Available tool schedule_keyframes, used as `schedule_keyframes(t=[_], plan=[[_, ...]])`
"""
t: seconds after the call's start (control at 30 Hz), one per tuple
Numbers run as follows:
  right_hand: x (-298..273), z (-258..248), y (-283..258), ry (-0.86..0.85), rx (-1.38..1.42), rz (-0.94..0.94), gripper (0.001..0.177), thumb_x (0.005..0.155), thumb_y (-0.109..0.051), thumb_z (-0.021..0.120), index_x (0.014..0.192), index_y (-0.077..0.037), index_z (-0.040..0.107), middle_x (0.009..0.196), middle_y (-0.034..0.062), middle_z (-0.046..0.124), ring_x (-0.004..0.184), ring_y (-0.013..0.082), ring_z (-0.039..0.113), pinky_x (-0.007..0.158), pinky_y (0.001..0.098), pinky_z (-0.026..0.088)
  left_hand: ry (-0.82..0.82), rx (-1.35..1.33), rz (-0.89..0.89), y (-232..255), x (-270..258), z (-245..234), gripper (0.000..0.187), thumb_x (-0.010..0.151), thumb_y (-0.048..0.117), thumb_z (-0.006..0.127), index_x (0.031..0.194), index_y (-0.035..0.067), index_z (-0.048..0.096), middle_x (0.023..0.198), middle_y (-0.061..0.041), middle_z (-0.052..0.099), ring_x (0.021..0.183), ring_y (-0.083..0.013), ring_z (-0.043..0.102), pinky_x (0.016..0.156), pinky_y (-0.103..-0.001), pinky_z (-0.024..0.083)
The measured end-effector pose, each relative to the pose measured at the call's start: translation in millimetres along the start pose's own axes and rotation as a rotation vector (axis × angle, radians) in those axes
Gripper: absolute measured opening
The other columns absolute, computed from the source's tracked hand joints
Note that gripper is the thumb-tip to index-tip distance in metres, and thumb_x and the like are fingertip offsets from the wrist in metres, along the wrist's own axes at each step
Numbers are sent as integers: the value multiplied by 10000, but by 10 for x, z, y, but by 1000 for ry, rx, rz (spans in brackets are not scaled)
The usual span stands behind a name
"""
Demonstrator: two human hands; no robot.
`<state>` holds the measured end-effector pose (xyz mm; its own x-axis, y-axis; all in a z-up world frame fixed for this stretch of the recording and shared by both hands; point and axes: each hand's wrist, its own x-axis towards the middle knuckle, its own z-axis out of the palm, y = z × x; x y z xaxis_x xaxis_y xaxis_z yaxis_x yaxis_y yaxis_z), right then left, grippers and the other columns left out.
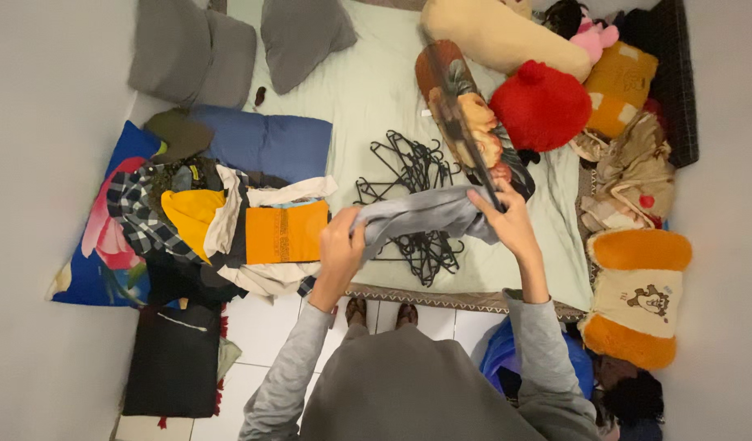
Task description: The person picks up clothes from a pile on a bed, places them on hangers, and hangs them in a wardrobe. The person repeats this process for several shirts and tops, moving back and forth between the bed and the wardrobe.
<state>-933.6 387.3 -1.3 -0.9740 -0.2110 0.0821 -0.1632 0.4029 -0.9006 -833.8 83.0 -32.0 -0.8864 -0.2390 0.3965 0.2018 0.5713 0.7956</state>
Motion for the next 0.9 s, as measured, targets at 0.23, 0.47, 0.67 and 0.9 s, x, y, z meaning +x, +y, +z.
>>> schedule_keyframes(t=[0.23, 0.47, 0.67, 0.9], plan=[[-190, -232, -98, -94, 77, 122, 420, 936, -230, 706, 1319, -81, 622, 984, 18, 736, 676, 74, 567, 637, 229, 484, -165, -126, -213, 22, 374, 186, 220, 942, 188, 724, 1031, -11, 691, 881, -248, 696, 818, -427, 677, 700, -444, 527], [-582, -940, 140, -48, 21, 392, 253, 1002, -240, 651, 1144, -80, 786, 803, 11, 750, 477, 70, 417, 441, 255, 330, -384, -134, -135, -178, 380, 382, 610, 759, 102, 667, 1337, 69, 476, 950, -272, 669, 915, -424, 656, 778, -428, 487], [-833, -1275, -50, -230, -143, 327, 243, 865, -211, 769, 1073, -105, 834, 705, -4, 754, 505, 41, 406, 443, 244, 324, -550, -545, -382, -646, 479, 566, 578, 883, 66, 576, 1448, 83, 456, 1127, -181, 498, 1085, -299, 502, 907, -384, 440], [-808, -1210, -267, -345, -236, 356, 280, 806, -152, 788, 1081, -133, 840, 807, 20, 829, 560, 40, 456, 476, 260, 368, -584, -231, 33, -435, 718, 164, 334, 986, -11, 428, 1285, 46, 565, 1163, -192, 694, 1096, -346, 666, 970, -407, 490]])
